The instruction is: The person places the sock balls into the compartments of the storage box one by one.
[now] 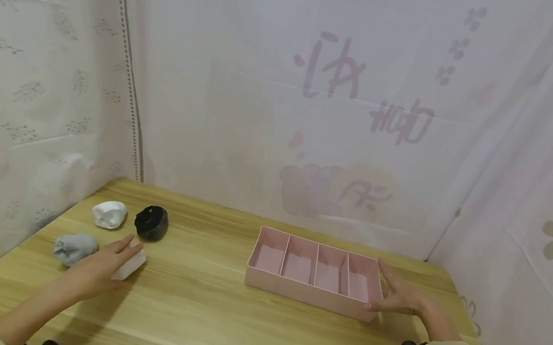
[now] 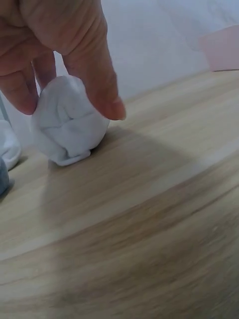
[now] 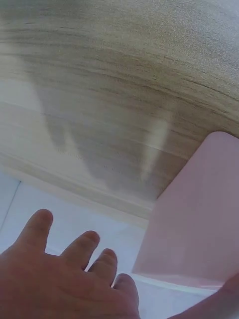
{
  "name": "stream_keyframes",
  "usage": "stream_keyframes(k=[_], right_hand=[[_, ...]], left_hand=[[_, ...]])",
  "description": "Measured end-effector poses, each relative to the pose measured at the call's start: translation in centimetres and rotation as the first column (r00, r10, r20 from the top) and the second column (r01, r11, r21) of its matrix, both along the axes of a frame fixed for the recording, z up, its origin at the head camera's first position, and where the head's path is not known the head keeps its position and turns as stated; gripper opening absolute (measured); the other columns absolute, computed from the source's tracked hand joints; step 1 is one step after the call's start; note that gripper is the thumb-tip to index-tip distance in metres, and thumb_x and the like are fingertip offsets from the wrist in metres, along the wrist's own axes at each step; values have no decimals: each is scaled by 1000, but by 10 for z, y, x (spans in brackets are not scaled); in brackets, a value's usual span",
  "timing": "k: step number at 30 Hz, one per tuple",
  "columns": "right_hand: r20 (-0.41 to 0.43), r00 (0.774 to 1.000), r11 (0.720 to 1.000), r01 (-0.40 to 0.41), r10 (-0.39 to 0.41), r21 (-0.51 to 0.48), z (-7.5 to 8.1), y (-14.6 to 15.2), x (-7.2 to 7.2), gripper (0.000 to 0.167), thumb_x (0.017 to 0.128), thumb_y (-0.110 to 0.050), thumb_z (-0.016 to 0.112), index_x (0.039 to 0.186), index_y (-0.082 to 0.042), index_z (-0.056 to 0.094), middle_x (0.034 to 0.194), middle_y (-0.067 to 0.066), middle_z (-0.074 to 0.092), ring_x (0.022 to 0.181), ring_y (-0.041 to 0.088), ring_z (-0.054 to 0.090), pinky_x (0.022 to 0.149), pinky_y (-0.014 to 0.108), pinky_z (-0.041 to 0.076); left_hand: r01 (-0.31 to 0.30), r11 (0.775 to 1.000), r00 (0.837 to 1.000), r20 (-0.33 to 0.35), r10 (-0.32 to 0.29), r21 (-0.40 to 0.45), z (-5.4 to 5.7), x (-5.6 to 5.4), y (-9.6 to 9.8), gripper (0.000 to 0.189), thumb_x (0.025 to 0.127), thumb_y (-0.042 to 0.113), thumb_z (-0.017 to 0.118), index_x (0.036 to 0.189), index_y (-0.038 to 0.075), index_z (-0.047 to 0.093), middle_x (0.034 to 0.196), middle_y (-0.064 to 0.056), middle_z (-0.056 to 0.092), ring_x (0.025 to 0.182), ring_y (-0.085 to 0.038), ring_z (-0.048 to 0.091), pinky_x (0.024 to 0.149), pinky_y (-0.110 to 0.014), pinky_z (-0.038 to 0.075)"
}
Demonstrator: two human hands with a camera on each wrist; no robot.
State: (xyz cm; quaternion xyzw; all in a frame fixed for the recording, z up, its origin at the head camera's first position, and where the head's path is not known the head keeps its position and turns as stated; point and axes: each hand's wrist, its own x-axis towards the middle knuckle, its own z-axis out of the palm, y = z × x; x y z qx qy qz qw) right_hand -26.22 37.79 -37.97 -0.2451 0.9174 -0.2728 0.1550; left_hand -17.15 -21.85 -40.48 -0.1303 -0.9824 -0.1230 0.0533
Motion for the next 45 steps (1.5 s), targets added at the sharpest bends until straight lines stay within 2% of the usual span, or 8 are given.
stream_keyframes(k=[6,14,23,28,31,35,41,45], right_hand=[[69,998,1000,12,-10,-16,-4,4,-3,112,78,-22,75,144,13,-9,145,44,-2,127,65,3,91,77,21],[156,987,998,-28,37,-61,-3,4,-8,113,81,-21,73,142,12,-16,143,45,-8,128,64,-3,94,77,16],[199,980,998,-1,12,-58,-1,4,-8,113,82,-24,73,144,7,-17,139,50,2,127,65,10,93,69,33],[228,974,997,12,5,-75,-2,5,-8,113,82,-24,73,144,6,-18,139,50,4,127,65,11,93,68,35],[233,972,995,13,11,-99,-3,4,-8,114,82,-22,73,143,8,-18,139,49,5,128,64,12,93,66,36],[232,972,994,4,22,-111,-2,3,-9,115,81,-21,74,142,10,-19,138,50,8,127,64,15,93,64,39],[266,964,992,25,8,-120,-1,3,-9,114,82,-21,74,143,8,-19,138,50,11,127,63,19,94,62,40],[316,949,988,53,-4,-148,-2,4,-8,114,83,-21,73,144,4,-19,140,48,11,129,60,20,96,58,41]], left_hand=[[-8,1000,996,-92,7,-7,-6,-5,-3,62,60,-1,83,117,-4,59,123,-40,47,99,-54,53,71,-53,52],[2,1000,988,-158,-4,-11,-12,-10,-3,50,61,-4,82,104,7,60,105,-19,59,76,-37,59,60,-46,51],[55,997,974,-225,-40,59,-12,-14,1,43,60,2,84,98,8,63,100,-12,63,78,-31,62,64,-43,52],[93,985,978,-198,-63,144,-5,-20,17,42,66,5,82,103,8,63,105,-14,63,87,-32,64,69,-44,53],[115,972,980,-181,-78,206,0,-25,32,40,71,5,80,107,7,63,108,-14,63,92,-32,63,73,-43,53],[185,936,965,-233,-116,300,3,-37,56,39,72,3,78,108,5,63,108,-15,64,95,-30,63,75,-41,53],[318,872,912,-373,-173,371,8,-60,99,42,72,2,79,110,4,63,108,-16,66,96,-31,64,75,-41,54],[388,834,883,-418,-214,393,12,-73,127,43,72,4,79,112,4,63,111,-14,65,98,-29,63,77,-41,53]])
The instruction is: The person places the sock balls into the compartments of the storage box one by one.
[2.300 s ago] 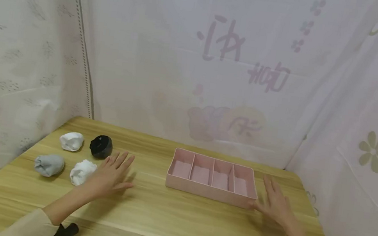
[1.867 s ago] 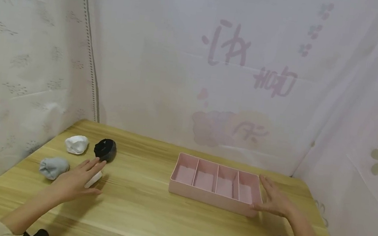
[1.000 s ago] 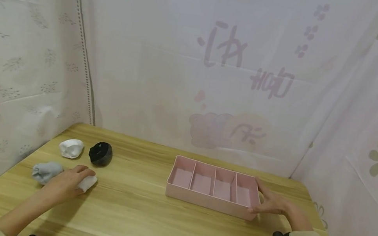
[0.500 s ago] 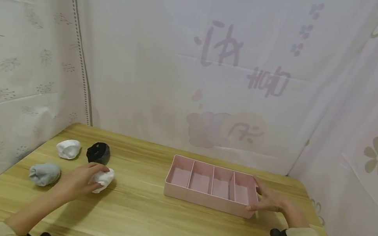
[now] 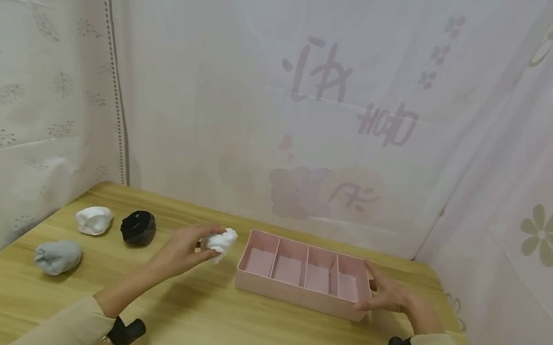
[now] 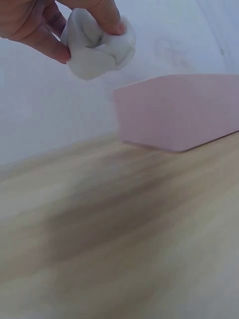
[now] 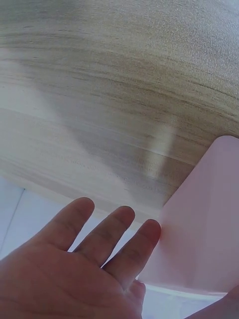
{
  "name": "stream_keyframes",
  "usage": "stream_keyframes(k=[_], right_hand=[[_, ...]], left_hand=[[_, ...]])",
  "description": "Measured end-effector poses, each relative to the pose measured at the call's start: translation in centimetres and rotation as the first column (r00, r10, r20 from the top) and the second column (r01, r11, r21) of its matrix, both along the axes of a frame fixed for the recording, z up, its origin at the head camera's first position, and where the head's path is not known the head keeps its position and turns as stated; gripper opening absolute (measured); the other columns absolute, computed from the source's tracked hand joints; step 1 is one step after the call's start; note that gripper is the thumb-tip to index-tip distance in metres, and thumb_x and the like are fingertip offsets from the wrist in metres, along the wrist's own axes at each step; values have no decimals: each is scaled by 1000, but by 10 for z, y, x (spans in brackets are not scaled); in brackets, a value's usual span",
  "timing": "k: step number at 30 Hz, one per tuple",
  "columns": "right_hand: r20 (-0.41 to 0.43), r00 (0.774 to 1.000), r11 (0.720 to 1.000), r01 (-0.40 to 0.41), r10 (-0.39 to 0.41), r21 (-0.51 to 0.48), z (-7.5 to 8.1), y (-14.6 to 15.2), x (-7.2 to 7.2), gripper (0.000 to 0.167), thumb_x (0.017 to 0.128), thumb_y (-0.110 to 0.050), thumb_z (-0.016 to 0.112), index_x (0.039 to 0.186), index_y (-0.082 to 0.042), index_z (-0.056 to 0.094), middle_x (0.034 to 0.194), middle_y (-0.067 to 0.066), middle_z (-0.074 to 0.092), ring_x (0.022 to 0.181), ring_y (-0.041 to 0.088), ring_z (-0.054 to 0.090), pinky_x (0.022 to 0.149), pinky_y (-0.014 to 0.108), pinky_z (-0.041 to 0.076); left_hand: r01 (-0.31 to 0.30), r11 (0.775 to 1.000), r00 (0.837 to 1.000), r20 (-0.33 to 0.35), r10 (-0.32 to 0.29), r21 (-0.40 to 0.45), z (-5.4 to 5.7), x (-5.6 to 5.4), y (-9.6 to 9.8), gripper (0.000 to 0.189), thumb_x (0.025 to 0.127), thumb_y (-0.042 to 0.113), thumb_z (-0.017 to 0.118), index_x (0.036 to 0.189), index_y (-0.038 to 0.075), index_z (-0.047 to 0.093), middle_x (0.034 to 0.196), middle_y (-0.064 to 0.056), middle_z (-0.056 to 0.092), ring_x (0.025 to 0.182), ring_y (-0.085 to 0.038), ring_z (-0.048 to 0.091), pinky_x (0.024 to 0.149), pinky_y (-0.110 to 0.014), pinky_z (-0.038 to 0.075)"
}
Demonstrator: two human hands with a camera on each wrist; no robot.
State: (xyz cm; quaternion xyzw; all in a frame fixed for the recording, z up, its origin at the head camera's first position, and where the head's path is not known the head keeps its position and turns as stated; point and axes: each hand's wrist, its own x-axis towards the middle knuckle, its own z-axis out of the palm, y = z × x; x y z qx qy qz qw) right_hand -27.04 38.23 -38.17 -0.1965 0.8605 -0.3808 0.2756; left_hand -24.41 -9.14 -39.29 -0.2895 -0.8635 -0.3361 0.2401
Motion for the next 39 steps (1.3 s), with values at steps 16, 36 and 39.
stream_keyframes(k=[16,36,39], right_hand=[[-75,997,999,-9,11,31,-7,3,-1,113,82,-24,72,145,2,-18,136,47,25,125,57,33,92,55,45],[-44,999,1000,-12,12,4,-7,2,-1,114,82,-23,72,143,5,-20,121,37,50,109,39,56,86,45,51],[-35,999,999,-32,31,-23,-8,3,-1,113,83,-21,71,142,6,-22,117,35,54,104,31,59,83,37,51]], left_hand=[[116,962,993,6,-118,-249,3,-27,66,40,78,15,76,116,10,62,119,-13,60,100,-28,63,79,-37,55],[33,827,997,73,10,-561,-4,-38,96,20,76,18,79,93,12,69,98,-1,63,88,-16,63,72,-25,52],[15,784,995,85,48,-621,-2,-39,102,16,75,16,79,87,14,69,92,0,64,84,-14,63,66,-24,51]])
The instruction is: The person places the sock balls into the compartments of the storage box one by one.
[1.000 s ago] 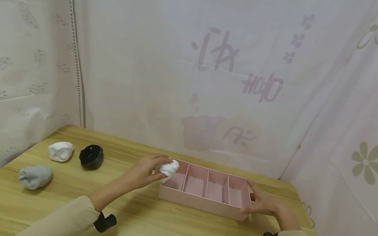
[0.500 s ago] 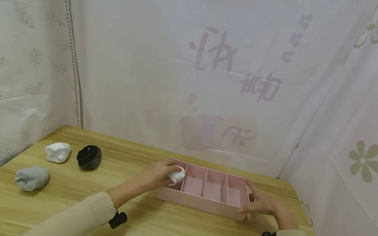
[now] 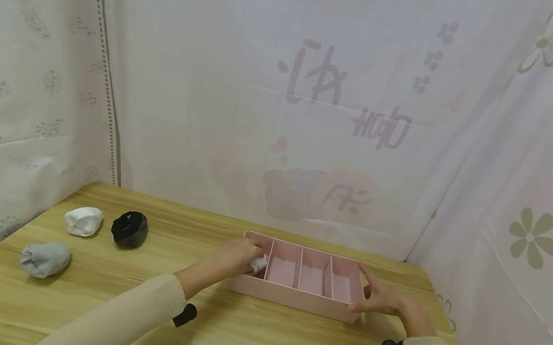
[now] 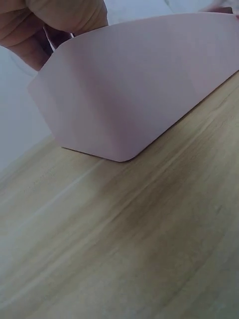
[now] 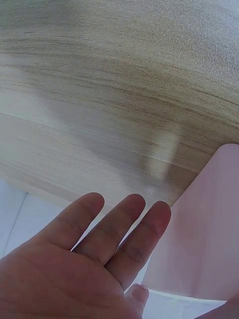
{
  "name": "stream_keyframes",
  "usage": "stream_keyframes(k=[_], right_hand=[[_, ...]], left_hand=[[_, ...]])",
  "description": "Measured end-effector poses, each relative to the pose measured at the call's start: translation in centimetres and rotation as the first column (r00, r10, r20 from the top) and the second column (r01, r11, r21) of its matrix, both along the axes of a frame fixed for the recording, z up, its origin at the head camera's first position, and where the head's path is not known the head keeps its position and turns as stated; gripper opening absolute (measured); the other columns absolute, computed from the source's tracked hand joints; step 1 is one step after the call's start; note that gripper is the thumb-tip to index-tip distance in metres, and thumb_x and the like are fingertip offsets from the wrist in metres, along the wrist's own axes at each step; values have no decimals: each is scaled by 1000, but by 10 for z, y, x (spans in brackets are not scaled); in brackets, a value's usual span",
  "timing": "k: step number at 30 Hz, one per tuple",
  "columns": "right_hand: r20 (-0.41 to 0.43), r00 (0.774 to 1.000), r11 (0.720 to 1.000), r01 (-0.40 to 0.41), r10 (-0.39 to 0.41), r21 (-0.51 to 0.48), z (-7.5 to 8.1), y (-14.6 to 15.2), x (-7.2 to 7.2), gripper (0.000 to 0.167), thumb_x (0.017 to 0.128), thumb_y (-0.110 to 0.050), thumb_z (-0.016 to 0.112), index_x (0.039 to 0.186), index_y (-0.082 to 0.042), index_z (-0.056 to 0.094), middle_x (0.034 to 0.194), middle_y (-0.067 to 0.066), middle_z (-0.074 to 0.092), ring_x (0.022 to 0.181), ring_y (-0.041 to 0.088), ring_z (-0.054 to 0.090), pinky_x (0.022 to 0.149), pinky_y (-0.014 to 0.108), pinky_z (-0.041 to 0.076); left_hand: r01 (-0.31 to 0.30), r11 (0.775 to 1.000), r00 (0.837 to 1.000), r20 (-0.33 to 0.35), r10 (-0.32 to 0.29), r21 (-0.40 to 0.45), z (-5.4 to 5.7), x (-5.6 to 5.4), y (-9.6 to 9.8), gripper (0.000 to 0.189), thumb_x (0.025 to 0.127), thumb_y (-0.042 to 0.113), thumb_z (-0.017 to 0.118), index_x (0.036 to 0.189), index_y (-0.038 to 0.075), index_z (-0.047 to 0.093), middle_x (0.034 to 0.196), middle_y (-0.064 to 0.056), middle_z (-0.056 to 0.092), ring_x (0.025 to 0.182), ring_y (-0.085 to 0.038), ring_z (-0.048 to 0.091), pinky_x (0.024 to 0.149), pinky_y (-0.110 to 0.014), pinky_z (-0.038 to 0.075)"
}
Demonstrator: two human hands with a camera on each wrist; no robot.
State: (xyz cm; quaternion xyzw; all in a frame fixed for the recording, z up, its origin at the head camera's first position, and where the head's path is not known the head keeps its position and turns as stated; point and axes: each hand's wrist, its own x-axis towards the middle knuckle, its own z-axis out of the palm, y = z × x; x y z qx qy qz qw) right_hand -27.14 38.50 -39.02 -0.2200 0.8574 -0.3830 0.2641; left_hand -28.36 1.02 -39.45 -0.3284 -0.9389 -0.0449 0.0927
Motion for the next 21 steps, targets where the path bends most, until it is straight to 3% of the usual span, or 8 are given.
stream_keyframes(k=[7,12,21], right_hand=[[27,1000,999,-13,14,-38,-2,1,-1,113,84,-18,70,142,5,-24,112,29,59,99,24,60,79,26,51],[20,1000,999,-22,23,-43,-1,1,-1,112,85,-17,70,141,6,-24,110,26,60,97,25,60,78,26,51],[36,999,1000,14,-14,14,0,0,0,113,84,-21,71,142,5,-23,110,22,61,99,24,60,85,42,51]], left_hand=[[-18,995,1000,0,18,-103,1,-2,6,14,74,10,78,84,11,68,87,0,66,81,-11,61,66,-24,52],[-24,994,999,-26,22,-110,0,-2,7,12,76,4,74,85,10,69,87,0,65,81,-13,63,67,-24,53],[-29,997,999,-23,27,-69,-2,-2,6,15,74,4,76,85,12,69,88,0,66,81,-14,65,62,-23,53]])
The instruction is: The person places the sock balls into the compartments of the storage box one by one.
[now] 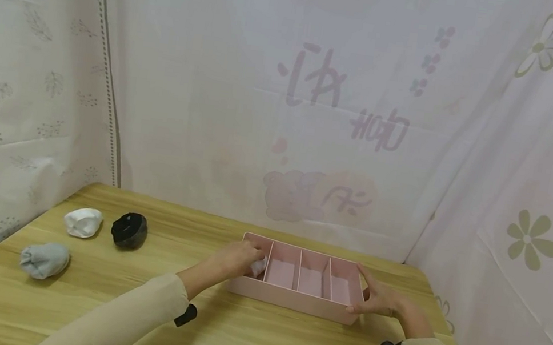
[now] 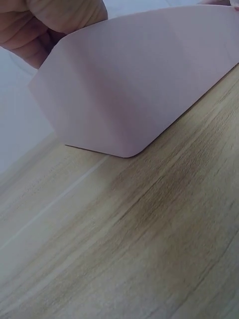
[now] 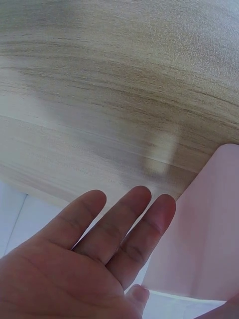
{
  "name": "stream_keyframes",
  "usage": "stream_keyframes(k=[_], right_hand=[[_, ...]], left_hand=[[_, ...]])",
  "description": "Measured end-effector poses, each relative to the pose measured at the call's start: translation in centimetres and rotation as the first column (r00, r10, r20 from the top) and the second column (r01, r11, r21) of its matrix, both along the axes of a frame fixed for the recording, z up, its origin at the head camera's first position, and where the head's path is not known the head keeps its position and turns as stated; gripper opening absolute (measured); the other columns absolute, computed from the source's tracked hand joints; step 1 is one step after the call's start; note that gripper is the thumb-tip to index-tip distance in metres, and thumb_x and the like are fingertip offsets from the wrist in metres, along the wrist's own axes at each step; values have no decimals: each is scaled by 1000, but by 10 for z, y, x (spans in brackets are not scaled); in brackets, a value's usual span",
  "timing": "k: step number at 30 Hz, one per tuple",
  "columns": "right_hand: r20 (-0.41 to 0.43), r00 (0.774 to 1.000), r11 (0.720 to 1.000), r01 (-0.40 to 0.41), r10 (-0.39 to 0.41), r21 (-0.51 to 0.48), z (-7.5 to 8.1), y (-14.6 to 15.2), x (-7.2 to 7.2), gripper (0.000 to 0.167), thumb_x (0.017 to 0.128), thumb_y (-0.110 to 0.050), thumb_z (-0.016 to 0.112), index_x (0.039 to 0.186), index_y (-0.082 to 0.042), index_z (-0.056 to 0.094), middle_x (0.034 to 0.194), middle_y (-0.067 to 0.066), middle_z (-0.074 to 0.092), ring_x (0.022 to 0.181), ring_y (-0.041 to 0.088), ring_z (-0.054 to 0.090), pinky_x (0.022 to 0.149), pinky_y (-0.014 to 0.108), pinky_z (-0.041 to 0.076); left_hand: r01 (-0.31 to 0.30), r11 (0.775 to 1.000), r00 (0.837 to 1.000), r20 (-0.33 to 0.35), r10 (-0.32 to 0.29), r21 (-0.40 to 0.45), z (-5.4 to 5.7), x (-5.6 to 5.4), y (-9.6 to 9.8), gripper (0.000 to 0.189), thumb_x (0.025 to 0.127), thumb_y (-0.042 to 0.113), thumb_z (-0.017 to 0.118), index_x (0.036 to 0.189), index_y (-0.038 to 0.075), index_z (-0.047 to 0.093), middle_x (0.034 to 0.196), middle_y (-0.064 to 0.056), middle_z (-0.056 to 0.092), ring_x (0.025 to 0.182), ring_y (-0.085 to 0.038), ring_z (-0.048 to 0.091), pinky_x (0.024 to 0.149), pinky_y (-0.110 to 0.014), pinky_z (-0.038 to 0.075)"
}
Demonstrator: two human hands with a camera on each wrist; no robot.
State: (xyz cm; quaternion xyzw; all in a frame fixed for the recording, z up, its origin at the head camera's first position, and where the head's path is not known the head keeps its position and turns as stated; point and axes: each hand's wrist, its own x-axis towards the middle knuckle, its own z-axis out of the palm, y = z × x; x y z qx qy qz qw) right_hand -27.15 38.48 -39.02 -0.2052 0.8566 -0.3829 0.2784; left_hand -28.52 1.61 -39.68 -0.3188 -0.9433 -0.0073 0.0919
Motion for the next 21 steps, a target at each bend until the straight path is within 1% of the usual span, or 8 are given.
stream_keyframes(k=[4,6,9,11,15,18,21], right_hand=[[-5,1000,1000,-2,2,-2,0,-1,0,114,84,-21,71,142,6,-23,109,22,61,99,26,60,86,47,50],[-13,1000,1000,3,-3,10,0,-2,0,114,84,-22,71,142,5,-22,108,21,61,99,25,60,85,46,51],[-24,1000,999,10,-9,34,1,-2,1,113,84,-24,71,143,5,-21,107,20,62,98,24,60,85,45,51],[-31,999,999,14,-12,47,1,-2,2,113,84,-25,71,144,4,-20,106,20,62,97,23,60,84,44,51],[-41,999,999,15,-13,45,-1,-2,2,113,84,-25,71,144,5,-20,103,19,62,95,24,60,81,39,51],[-38,999,1000,11,-10,27,-2,-1,2,113,83,-23,71,143,5,-21,100,18,63,93,25,60,79,34,50],[-28,1000,1000,6,-5,4,-3,1,1,113,84,-21,71,143,5,-22,100,19,63,92,25,61,78,31,50]], left_hand=[[16,1000,1000,-17,-16,25,-1,0,-3,22,72,13,80,91,11,68,93,-1,66,86,-16,66,66,-25,54],[35,998,999,-26,-33,46,-2,0,-6,28,71,18,82,95,11,68,96,-2,65,89,-18,65,69,-26,55],[67,992,998,-20,-65,111,-2,1,-11,34,72,18,82,101,7,67,104,-6,65,96,-21,64,77,-28,54],[87,981,996,-1,-88,173,-1,3,-16,38,75,17,80,107,4,66,111,-10,63,101,-24,63,83,-31,53],[102,944,992,32,-118,314,0,11,-31,45,81,18,74,118,-3,59,121,-17,59,108,-31,59,90,-39,50],[100,892,990,44,-132,441,-3,20,-46,49,81,19,74,123,-1,56,124,-19,57,113,-35,56,91,-45,49],[60,842,990,73,-117,536,-6,31,-64,58,79,23,77,127,4,53,127,-16,55,111,-33,57,87,-45,51]])
